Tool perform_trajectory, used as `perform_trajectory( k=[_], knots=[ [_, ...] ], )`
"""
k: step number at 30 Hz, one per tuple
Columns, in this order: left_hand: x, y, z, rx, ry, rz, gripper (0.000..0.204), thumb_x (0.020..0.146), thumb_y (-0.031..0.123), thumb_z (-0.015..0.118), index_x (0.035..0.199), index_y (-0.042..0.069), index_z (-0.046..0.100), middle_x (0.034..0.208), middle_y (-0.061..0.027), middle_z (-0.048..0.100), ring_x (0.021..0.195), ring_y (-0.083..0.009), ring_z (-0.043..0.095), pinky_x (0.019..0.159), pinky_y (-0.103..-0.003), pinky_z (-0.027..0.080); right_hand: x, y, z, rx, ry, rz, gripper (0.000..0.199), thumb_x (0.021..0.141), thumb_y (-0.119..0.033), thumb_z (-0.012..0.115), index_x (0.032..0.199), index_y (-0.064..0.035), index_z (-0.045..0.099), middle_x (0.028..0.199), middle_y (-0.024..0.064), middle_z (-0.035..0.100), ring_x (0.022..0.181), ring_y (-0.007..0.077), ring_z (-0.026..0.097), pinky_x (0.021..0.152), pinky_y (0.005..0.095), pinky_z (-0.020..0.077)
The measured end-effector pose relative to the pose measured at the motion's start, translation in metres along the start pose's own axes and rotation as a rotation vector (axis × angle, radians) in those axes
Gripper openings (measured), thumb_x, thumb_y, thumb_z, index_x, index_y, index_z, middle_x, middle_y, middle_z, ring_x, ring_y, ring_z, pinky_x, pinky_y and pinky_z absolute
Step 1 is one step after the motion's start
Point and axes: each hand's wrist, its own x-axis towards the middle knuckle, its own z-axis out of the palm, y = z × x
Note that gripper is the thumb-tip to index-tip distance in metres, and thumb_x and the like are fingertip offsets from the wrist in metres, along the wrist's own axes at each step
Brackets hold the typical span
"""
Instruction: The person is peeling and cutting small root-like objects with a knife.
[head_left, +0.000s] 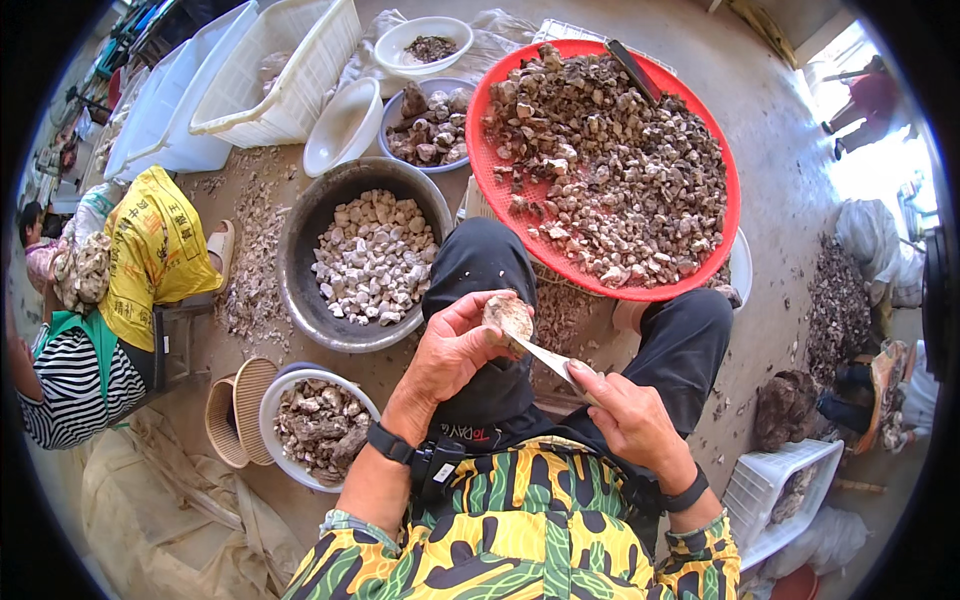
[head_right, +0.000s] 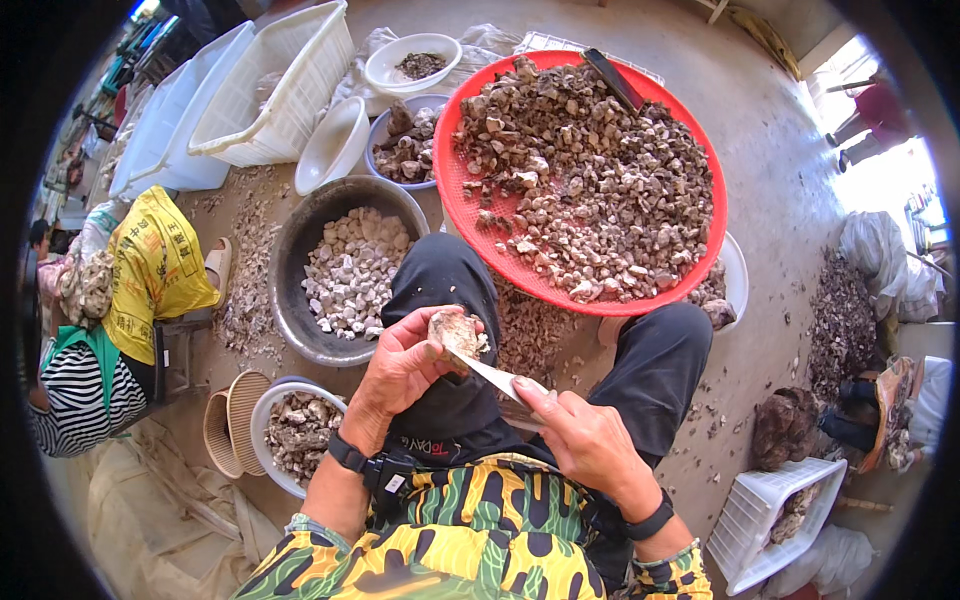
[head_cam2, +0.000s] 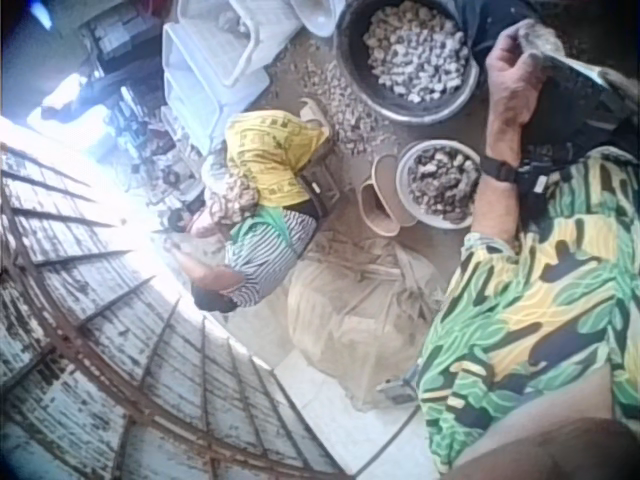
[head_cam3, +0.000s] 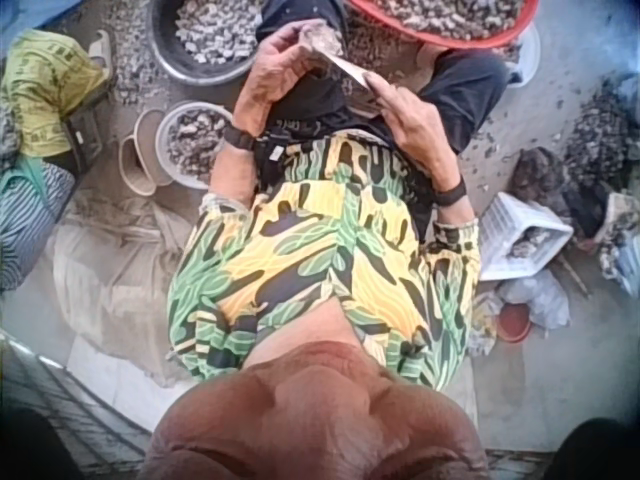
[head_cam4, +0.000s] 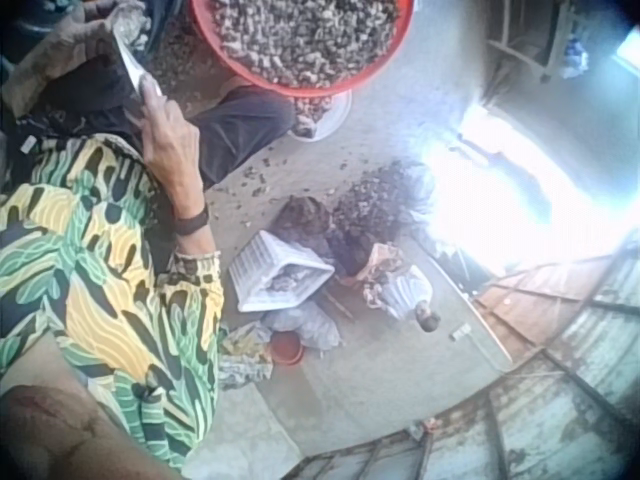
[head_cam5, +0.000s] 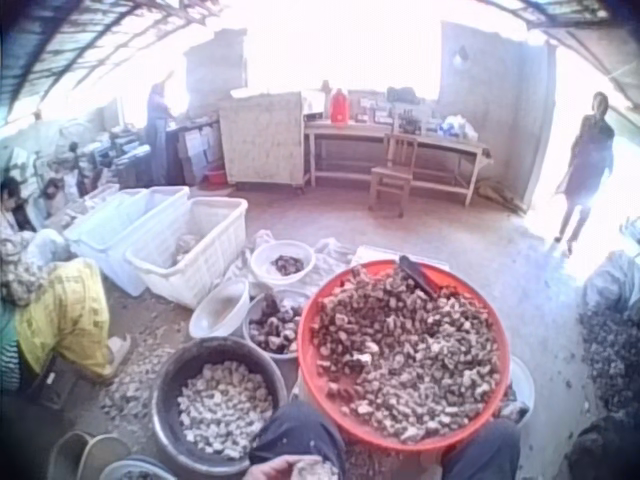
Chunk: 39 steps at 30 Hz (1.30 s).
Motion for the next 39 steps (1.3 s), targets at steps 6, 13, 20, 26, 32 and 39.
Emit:
perform_trajectory(
  k=[6,13,20,26,32,39],
  knots=[
    [0.002,0.000,-0.003,0.007,-0.010,-0.030,0.046,0.091,0.017,0.063,0.130,-0.001,0.048,0.123,-0.0185,0.059,0.109,-0.0255,0.061,0.088,-0.036,0.053,0.014,-0.006,0.006,-0.006,0.010,0.029,0.066,0.078,-0.003,0.061,0.140,-0.0152,0.044,0.074,0.0105,0.050,0.061,0.0305,0.055,0.052,0.0409,0.0455],
    [0.004,0.006,-0.005,0.011,0.005,-0.009,0.044,0.090,0.015,0.063,0.129,-0.001,0.050,0.123,-0.0182,0.060,0.109,-0.0255,0.062,0.089,-0.037,0.053,0.033,-0.017,0.014,0.067,0.038,0.060,0.066,0.082,-0.006,0.060,0.143,-0.0176,0.038,0.080,0.0149,0.056,0.064,0.0366,0.058,0.057,0.0456,0.0480],
    [0.005,0.001,-0.002,0.052,0.039,0.009,0.040,0.090,0.011,0.063,0.127,-0.001,0.051,0.122,-0.0165,0.060,0.107,-0.0240,0.062,0.088,-0.036,0.054,0.044,-0.029,0.022,0.033,0.077,0.129,0.064,0.084,-0.007,0.058,0.143,-0.0177,0.037,0.084,0.0179,0.058,0.068,0.0397,0.060,0.060,0.0481,0.0497],
    [-0.002,-0.014,0.002,0.045,0.062,0.041,0.043,0.085,0.004,0.067,0.124,0.000,0.049,0.124,-0.0133,0.057,0.110,-0.0218,0.059,0.093,-0.037,0.051,0.035,-0.018,0.019,0.019,0.142,0.055,0.066,0.080,-0.006,0.062,0.142,-0.0164,0.039,0.079,0.0147,0.057,0.065,0.0341,0.060,0.057,0.0436,0.0501],
    [-0.002,-0.004,0.006,0.087,0.079,0.042,0.039,0.087,0.006,0.065,0.121,-0.001,0.047,0.124,-0.0128,0.057,0.110,-0.0201,0.059,0.093,-0.036,0.051,0.004,-0.007,0.002,-0.023,0.025,0.017,0.071,0.073,-0.002,0.064,0.141,-0.0113,0.043,0.072,0.0106,0.051,0.061,0.0294,0.056,0.054,0.0394,0.0471],
    [0.000,-0.007,0.005,-0.031,0.125,0.046,0.038,0.089,0.012,0.064,0.119,0.000,0.044,0.124,-0.0218,0.056,0.106,-0.0351,0.063,0.090,-0.043,0.053,0.003,-0.002,-0.001,-0.008,0.015,0.015,0.070,0.073,-0.002,0.063,0.140,-0.0123,0.045,0.070,0.0100,0.048,0.058,0.0282,0.053,0.052,0.0388,0.0456]
  ],
)
